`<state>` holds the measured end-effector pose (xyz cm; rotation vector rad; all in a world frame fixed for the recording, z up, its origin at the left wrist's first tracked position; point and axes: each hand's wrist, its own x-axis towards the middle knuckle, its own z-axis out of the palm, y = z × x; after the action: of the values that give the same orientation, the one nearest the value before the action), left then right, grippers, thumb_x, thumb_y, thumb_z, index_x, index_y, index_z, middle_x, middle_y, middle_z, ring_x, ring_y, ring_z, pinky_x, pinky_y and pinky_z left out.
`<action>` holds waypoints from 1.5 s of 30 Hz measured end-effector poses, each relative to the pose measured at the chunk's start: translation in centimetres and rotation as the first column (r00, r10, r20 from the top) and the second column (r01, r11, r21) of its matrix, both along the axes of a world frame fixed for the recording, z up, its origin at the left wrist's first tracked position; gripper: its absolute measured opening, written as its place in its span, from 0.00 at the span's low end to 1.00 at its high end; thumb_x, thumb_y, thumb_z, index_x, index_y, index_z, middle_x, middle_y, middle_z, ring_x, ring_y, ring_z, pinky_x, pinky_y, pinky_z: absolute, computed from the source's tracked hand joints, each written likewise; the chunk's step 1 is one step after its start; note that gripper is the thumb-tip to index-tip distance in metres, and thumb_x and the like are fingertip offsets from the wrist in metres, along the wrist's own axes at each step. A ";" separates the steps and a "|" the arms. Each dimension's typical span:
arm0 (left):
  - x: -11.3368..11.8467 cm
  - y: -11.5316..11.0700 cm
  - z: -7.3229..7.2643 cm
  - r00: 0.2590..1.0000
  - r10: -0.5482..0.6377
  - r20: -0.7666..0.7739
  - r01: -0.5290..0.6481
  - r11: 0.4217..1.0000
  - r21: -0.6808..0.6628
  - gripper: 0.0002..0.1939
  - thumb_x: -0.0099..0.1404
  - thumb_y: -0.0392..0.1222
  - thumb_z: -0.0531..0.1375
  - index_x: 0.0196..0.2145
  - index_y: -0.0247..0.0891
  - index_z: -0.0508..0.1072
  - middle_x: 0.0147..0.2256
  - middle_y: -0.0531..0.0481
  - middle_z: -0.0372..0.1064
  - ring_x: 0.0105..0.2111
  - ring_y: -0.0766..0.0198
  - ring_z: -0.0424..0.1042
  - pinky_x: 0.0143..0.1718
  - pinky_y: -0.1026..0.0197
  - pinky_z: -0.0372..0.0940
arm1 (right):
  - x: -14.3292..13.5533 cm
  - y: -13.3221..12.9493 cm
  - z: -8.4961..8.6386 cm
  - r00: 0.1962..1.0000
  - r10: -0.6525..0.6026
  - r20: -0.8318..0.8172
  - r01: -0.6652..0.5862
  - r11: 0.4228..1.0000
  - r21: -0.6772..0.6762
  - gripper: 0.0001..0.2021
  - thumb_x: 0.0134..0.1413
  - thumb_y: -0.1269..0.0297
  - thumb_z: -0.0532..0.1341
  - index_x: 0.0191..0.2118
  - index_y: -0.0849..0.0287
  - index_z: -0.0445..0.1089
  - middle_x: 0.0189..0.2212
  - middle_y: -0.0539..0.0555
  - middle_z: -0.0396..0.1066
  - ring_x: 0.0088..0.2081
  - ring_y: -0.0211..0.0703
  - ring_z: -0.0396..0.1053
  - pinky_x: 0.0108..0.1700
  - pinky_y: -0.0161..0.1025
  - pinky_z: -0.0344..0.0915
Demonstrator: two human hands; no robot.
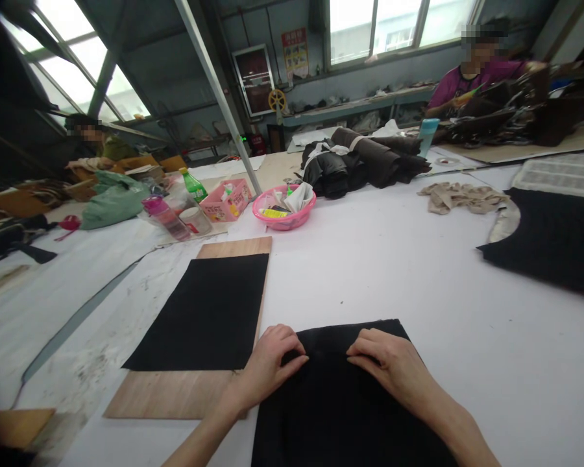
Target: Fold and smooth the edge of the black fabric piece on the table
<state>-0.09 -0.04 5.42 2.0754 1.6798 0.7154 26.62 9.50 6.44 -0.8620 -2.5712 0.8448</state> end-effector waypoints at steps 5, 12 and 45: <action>0.8 0.8 0.2 0.998 0.047 0.043 -0.043 0.996 -0.074 0.07 0.64 0.44 0.65 0.32 0.40 0.73 0.28 0.55 0.68 0.31 0.64 0.65 0.40 0.59 0.56 | 0.1 -0.1 0.0 1.000 -0.004 -0.011 0.004 1.000 0.000 0.08 0.67 0.60 0.55 0.38 0.51 0.71 0.34 0.48 0.70 0.36 0.41 0.69 0.37 0.37 0.62; 0.6 1.0 0.4 0.995 0.034 0.090 -0.020 0.987 -0.160 0.06 0.62 0.47 0.66 0.33 0.43 0.77 0.24 0.57 0.68 0.28 0.66 0.65 0.37 0.63 0.57 | 0.6 -0.2 0.0 0.999 -0.019 -0.034 0.018 0.999 -0.045 0.09 0.67 0.58 0.55 0.38 0.51 0.71 0.33 0.48 0.70 0.34 0.40 0.69 0.35 0.36 0.62; -0.9 -0.8 1.0 0.990 0.010 0.141 0.029 0.962 -0.272 0.05 0.66 0.37 0.60 0.34 0.42 0.76 0.30 0.56 0.73 0.31 0.67 0.68 0.35 0.66 0.57 | 3.6 0.8 -2.5 0.997 -0.052 0.056 0.048 0.997 0.066 0.10 0.67 0.55 0.55 0.41 0.48 0.73 0.36 0.46 0.74 0.37 0.41 0.72 0.38 0.36 0.66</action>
<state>-0.96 -0.87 6.46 1.7977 1.5903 0.5750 30.17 10.34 3.97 -0.9407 -2.5992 0.7284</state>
